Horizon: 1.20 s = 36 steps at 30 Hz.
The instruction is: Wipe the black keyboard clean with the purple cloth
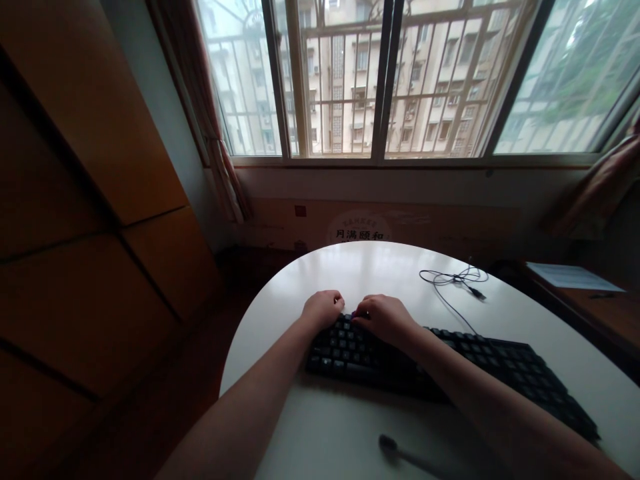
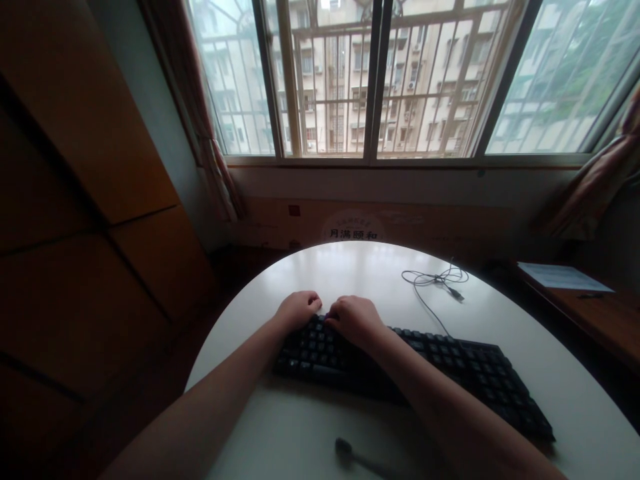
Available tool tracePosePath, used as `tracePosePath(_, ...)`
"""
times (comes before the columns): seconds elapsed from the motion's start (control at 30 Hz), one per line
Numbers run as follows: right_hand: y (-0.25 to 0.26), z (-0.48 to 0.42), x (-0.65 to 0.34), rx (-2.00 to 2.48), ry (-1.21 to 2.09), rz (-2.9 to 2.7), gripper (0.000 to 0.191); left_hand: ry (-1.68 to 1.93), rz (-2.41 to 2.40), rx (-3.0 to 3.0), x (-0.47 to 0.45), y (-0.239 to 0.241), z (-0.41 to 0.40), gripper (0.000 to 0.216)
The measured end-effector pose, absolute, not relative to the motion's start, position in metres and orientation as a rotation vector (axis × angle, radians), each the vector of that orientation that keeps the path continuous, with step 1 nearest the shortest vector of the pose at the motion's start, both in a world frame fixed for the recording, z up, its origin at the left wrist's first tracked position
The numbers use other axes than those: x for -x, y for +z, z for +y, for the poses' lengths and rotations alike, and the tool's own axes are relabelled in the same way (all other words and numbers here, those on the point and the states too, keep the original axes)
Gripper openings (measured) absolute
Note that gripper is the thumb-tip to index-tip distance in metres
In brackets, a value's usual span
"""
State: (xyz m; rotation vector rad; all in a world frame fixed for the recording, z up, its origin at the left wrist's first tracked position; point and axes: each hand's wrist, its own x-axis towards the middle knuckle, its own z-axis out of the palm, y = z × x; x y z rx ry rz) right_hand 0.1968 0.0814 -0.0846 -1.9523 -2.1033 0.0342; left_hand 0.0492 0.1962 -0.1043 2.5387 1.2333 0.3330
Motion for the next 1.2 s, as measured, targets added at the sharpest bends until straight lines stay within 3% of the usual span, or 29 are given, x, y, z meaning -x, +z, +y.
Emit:
tracePosePath(0.43,-0.086,0.085,-0.205,1.862,0.350,-1.995,0.022,0.332,1.237,-2.545,-0.049,-0.105,0.196,0.026)
tracePosePath(1.03,-0.106,0.092,-0.206,1.817,0.368,-1.767,0.018,0.345,1.258,-2.528,-0.050,-0.101,0.196,0.025)
tracePosePath(1.2,-0.108,0.094,-0.206,1.667,0.237,-1.885,0.013,0.364,1.235,-2.531,-0.049,-0.102,0.199,0.024)
